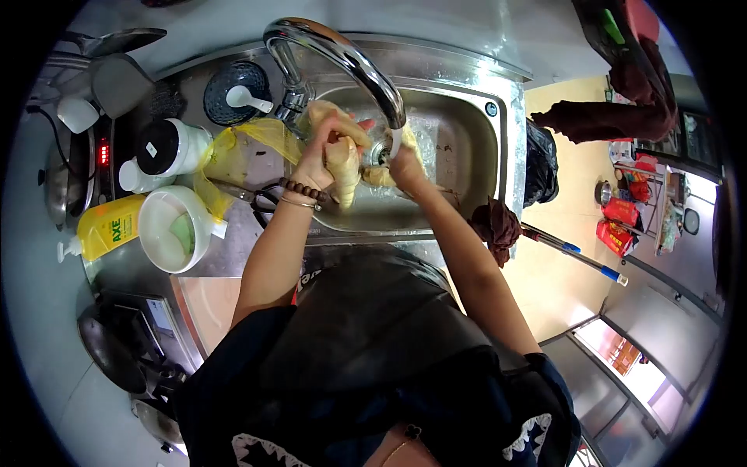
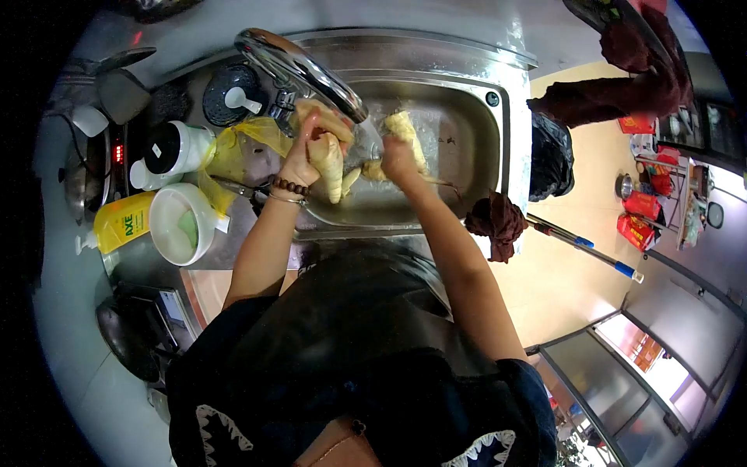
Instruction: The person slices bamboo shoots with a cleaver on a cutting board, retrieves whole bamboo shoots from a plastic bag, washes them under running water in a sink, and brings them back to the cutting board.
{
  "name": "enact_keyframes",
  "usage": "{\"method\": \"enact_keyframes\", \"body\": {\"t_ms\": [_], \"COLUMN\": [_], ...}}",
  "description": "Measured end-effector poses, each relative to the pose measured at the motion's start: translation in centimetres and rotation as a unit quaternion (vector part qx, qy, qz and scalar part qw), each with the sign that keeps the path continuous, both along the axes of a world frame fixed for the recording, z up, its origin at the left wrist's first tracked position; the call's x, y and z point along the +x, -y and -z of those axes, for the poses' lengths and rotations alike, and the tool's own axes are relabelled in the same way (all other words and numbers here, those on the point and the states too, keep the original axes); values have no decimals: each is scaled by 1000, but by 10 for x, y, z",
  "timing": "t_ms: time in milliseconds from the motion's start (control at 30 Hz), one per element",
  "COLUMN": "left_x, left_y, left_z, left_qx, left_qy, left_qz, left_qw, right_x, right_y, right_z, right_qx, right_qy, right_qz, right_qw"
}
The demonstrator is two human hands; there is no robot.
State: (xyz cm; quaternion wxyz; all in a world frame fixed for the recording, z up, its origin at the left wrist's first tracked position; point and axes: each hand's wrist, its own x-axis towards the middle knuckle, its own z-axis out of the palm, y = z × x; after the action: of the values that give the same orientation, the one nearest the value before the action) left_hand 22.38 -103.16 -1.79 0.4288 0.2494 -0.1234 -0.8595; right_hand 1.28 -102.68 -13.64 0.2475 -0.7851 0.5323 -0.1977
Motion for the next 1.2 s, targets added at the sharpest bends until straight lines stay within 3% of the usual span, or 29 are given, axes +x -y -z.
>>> {"method": "enact_keyframes", "body": {"t_ms": [33, 67, 100, 133, 200, 233, 267, 333, 400, 433, 500, 567, 600, 667, 700, 733, 800, 833, 867, 933, 967, 1000, 1067, 1133, 1200], "left_x": [-2, -2, 8, 7, 2, 4, -2, 1, 4, 5, 15, 20, 15, 4, -3, -9, -19, -19, -20, -19, -18, -18, -20, -21, -23], "left_y": [-6, -9, -12, -14, -27, -33, -42, -45, -53, -52, -54, -54, -56, -57, -55, -53, -51, -51, -52, -51, -50, -49, -46, -44, -44], "left_z": [-4, -6, 11, 7, -8, -8, -6, -31, -26, -38, -36, -27, -20, -9, -14, -17, -19, -19, -18, -19, -21, -25, -33, -37, -44], "left_qx": [48, 95, 71, 71, 151, 82, -61, 98, 87, 63, 65, 62, 69, 11, 27, 25, 51, 44, 43, 39, 33, 31, 46, 38, 31], "left_qy": [-17, -34, -79, -74, -29, -40, -112, -32, 48, 90, 149, 241, 233, 298, 273, 269, 134, 94, 92, 21, 20, 18, 39, 92, 146], "left_qz": [-85, -168, -139, -140, -154, -127, -145, -90, -99, -79, -39, 20, 18, 0, 11, 9, 21, 14, 14, 23, 32, 32, 15, 45, 74], "left_qw": [995, 981, 985, 985, 976, 988, 981, 991, 990, 991, 986, 968, 970, 954, 962, 963, 989, 995, 995, 999, 999, 999, 998, 994, 986], "right_x": [16, 24, 28, 41, 67, 72, 75, 81, 78, 79, 65, 55, 50, 56, 59, 62, 65, 65, 66, 68, 63, 55, 44, 40, 28], "right_y": [-14, -24, -38, -48, -66, -73, -75, -79, -82, -77, -58, -31, -17, -8, -6, -5, -4, -1, -2, -2, 2, 4, 13, 12, 8], "right_z": [-24, -15, 16, 15, 11, 37, 61, 112, 151, 140, 99, 5, -46, -108, -123, -129, -136, -135, -137, -151, -164, -165, -162, -155, -151], "right_qx": [121, 126, 68, 68, -10, -48, -65, -103, -7, 27, 205, 235, 228, 310, 380, 378, 312, 220, 219, 64, -67, -69, -202, -222, -95], "right_qy": [-191, -153, -68, -63, -275, -207, -148, -24, 9, 21, -32, 200, 316, 402, 488, 484, 459, 352, 351, 280, 240, 238, 107, 97, -136], "right_qz": [-45, -77, -145, -146, -262, -262, -235, -191, -217, -222, -100, 31, 83, 145, 205, 204, 221, 245, 246, 232, 136, 135, 70, 64, 27], "right_qw": [973, 977, 985, 985, 925, 941, 958, 976, 976, 974, 973, 951, 917, 849, 759, 762, 802, 876, 877, 929, 959, 959, 971, 968, 986]}}
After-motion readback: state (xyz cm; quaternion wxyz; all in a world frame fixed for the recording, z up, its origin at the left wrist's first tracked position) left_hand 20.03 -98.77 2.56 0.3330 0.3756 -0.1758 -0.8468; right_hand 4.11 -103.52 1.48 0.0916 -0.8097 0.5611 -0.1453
